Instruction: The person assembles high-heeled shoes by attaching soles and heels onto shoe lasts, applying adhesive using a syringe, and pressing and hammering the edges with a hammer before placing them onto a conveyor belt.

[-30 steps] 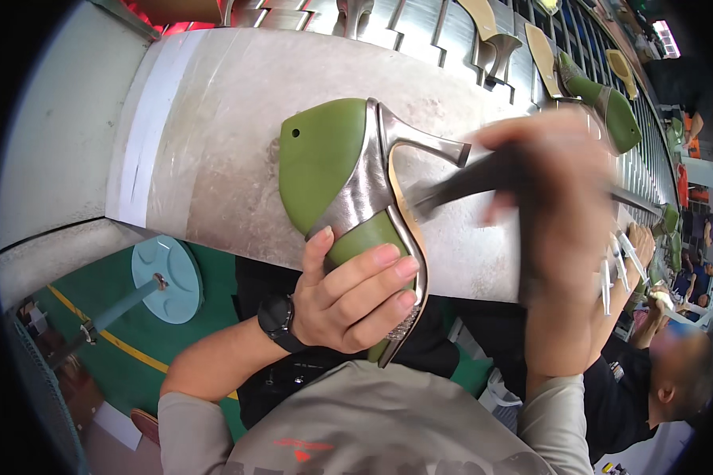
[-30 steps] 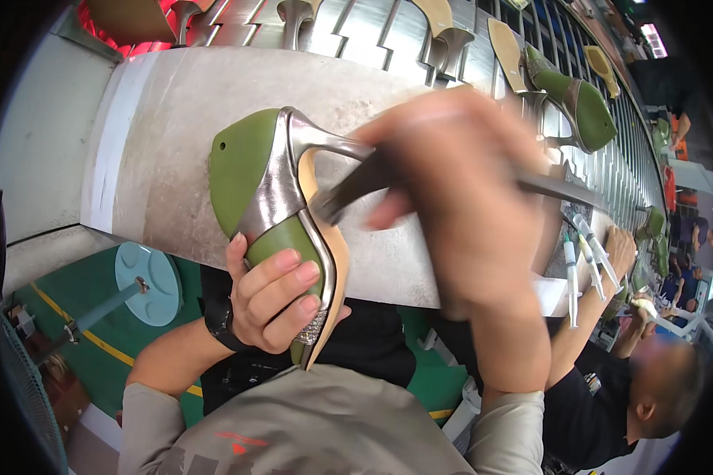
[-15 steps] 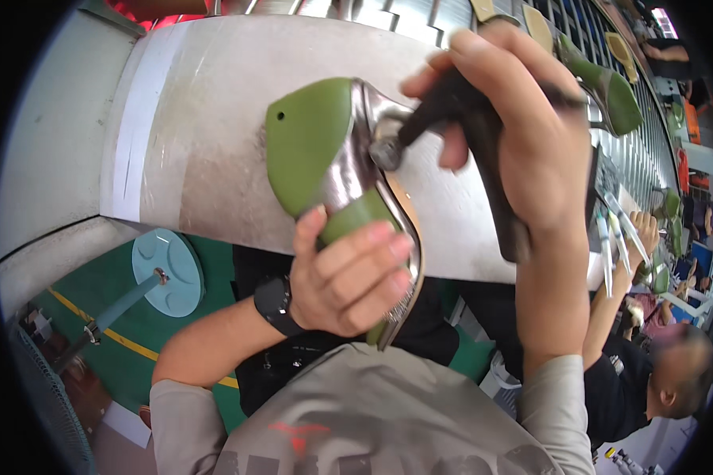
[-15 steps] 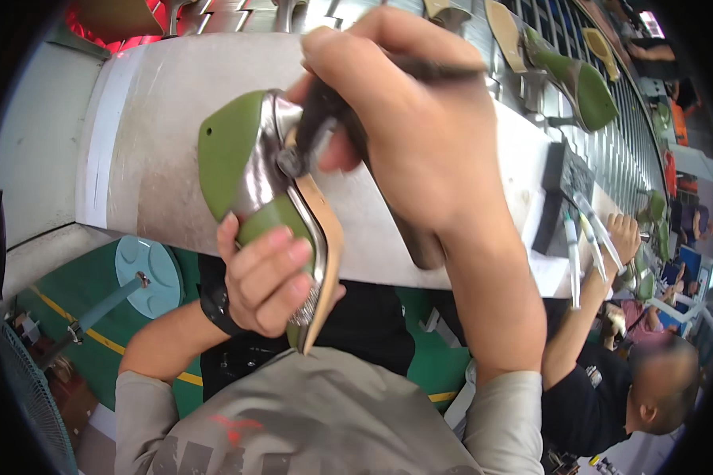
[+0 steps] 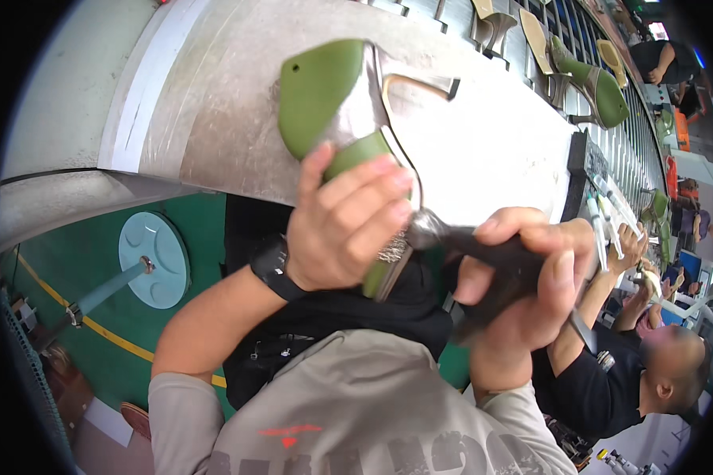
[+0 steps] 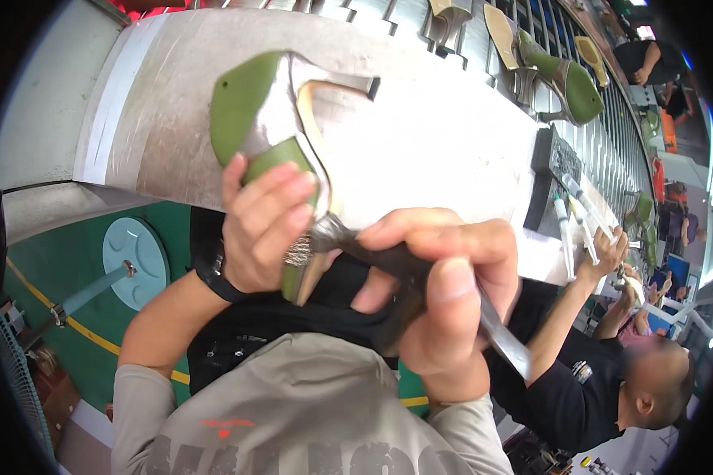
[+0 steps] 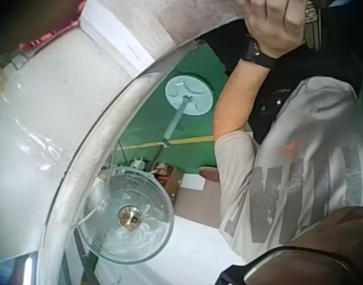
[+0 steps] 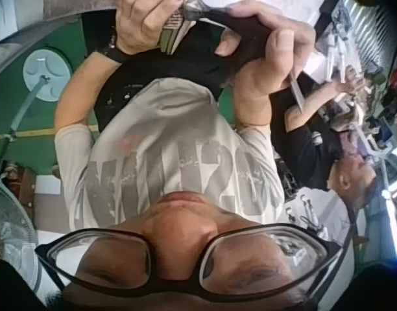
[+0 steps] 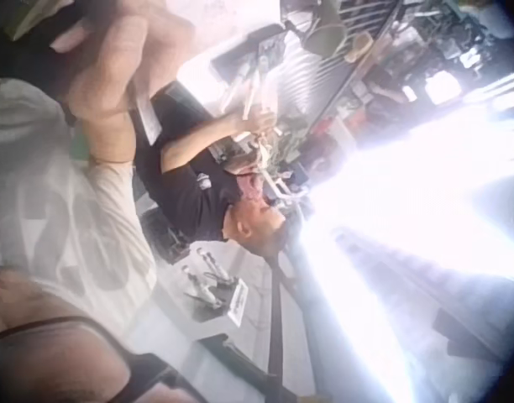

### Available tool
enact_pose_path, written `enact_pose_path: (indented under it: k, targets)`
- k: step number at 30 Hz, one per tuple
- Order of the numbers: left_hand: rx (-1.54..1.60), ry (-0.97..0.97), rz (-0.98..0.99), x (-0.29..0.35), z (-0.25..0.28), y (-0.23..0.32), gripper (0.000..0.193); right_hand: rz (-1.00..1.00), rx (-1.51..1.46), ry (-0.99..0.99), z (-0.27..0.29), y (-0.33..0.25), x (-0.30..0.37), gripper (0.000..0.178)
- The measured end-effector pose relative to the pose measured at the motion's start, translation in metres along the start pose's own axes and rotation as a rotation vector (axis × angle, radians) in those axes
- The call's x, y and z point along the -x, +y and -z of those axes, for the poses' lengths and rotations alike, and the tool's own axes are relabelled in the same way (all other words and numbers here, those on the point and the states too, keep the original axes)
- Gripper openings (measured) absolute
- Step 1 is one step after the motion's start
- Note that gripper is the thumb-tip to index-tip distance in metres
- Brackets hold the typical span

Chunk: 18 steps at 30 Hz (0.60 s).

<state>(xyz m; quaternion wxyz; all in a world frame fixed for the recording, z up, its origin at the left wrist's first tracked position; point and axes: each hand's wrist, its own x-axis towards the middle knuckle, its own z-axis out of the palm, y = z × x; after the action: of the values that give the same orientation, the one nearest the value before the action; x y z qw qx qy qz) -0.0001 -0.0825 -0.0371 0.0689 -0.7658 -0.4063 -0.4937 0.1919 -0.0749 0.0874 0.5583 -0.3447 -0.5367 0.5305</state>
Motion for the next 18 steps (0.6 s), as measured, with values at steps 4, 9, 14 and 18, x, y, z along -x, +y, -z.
enact_pose_path:
  k: [4, 9, 14, 18]
  targets:
    - [-0.056, -0.022, -0.023, -0.003, 0.004, -0.010, 0.060, -0.102, 0.113, 0.004, -0.003, -0.011, -0.028, 0.022]
    - [-0.019, 0.063, 0.069, -0.010, 0.000, 0.005, 0.034, 0.279, -0.049, 0.139, -0.023, -0.016, 0.020, 0.033]
    - [-0.001, -0.019, 0.013, -0.014, 0.014, 0.004, 0.048, -0.034, 0.024, -0.126, 0.013, -0.011, 0.007, 0.015]
    - [0.349, 0.334, 0.320, -0.027, 0.038, -0.004, 0.086, 0.480, 1.234, -0.296, 0.047, 0.015, -0.066, 0.036]
